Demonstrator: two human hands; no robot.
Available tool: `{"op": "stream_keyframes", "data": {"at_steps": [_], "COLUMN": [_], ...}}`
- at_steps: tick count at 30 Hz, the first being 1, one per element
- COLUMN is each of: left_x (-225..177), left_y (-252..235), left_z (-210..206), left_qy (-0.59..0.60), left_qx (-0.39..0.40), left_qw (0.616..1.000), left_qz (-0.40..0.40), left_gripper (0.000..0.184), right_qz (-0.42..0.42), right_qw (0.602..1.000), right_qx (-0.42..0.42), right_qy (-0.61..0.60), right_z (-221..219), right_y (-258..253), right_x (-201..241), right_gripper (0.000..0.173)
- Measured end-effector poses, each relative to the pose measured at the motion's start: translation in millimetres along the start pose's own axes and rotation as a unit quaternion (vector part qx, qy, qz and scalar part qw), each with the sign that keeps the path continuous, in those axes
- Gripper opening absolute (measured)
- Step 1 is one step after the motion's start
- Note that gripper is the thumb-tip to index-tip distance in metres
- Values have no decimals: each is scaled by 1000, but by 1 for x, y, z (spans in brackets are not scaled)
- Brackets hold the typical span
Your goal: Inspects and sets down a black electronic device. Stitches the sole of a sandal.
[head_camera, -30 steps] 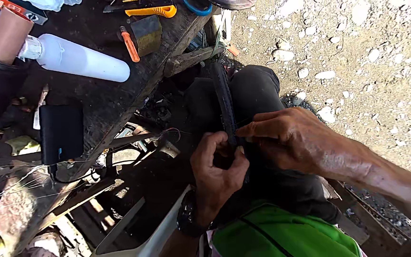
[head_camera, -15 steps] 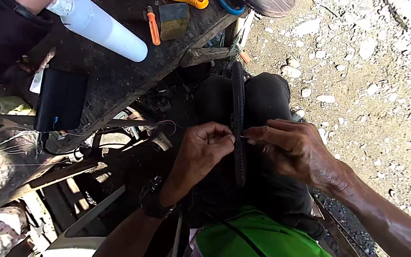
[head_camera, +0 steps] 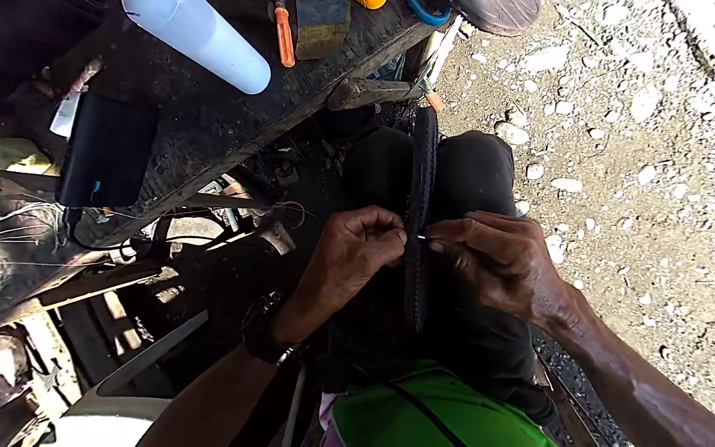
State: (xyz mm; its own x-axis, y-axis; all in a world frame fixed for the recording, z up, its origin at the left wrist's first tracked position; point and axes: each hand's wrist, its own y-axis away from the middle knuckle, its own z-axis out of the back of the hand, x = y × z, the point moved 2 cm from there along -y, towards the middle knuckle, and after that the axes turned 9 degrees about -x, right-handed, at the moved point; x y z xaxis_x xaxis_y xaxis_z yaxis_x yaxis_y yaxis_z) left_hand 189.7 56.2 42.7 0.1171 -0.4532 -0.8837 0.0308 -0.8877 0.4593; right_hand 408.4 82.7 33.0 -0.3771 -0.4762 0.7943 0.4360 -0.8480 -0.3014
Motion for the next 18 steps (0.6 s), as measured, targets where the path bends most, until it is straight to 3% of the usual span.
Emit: {"op": "stream_keyframes", "data": {"at_steps": [9,15,18], "left_x": [4,-17,-22], "left_y": [-1,-17,-16], "left_z": [6,-11,-2], "left_qy": [42,31,-33], "left_qx": [32,-25,-32], "left_qw": [998,996,993], "left_qz": [-15,-77,-113], "left_gripper": [9,14,17], "right_qz": [1,9,-6], "right_qw": [1000,996,996], "right_qx": [-14,-26,1], "right_qy": [6,89,95], "right_z": [-7,11,14], "right_y": [-10,-45,-46], "right_x": [4,2,-1], "right_gripper": [22,21,23]}}
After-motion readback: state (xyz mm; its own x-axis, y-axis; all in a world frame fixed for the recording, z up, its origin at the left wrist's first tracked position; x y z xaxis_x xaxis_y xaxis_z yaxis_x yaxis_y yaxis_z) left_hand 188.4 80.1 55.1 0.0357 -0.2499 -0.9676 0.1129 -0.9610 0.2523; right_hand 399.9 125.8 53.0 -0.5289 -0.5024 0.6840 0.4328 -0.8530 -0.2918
